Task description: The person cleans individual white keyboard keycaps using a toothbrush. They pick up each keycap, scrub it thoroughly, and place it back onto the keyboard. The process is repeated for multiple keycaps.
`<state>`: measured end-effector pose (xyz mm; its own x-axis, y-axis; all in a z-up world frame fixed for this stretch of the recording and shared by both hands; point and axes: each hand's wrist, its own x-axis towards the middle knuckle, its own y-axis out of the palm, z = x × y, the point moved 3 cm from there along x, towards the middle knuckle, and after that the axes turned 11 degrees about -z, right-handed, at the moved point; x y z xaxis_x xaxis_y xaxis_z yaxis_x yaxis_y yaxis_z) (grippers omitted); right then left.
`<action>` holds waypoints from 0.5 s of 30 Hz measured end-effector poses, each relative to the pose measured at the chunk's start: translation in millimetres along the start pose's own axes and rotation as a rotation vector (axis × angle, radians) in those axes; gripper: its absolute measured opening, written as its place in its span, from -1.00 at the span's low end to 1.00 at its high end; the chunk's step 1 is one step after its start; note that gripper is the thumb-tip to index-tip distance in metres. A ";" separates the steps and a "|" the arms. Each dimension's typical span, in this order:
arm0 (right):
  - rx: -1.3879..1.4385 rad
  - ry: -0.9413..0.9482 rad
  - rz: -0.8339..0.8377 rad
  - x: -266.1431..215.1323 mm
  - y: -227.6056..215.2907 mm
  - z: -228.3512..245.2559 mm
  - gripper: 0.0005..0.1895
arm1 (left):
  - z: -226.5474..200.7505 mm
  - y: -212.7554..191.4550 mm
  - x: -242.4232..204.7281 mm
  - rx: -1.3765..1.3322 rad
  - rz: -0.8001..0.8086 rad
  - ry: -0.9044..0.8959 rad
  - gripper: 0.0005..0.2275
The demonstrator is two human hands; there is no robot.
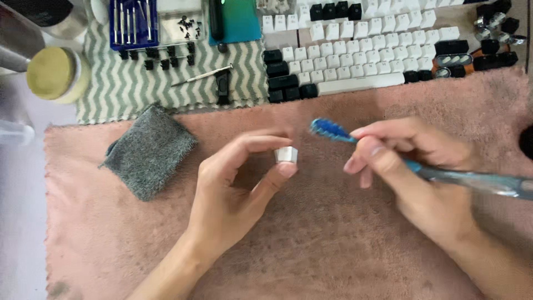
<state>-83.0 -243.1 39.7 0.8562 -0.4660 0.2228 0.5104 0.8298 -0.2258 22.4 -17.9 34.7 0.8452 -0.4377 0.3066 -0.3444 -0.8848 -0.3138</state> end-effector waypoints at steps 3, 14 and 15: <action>0.027 0.068 -0.095 4.8 -4.5 -7.0 -0.84 | 13.6 6.4 0.5 0.161 -0.055 0.179 -0.73; -0.030 0.129 -0.110 4.6 -5.2 -9.1 -0.84 | 34.1 11.3 -2.5 0.396 -0.008 0.182 -0.64; -0.015 0.132 -0.117 4.6 -5.1 -9.7 -0.83 | 34.0 9.8 -2.4 0.386 0.015 0.204 -0.59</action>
<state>-80.9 -252.4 32.7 0.7937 -0.5958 0.1225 0.6071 0.7634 -0.2205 30.8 -20.1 0.4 0.7296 -0.5069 0.4590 -0.1448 -0.7705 -0.6208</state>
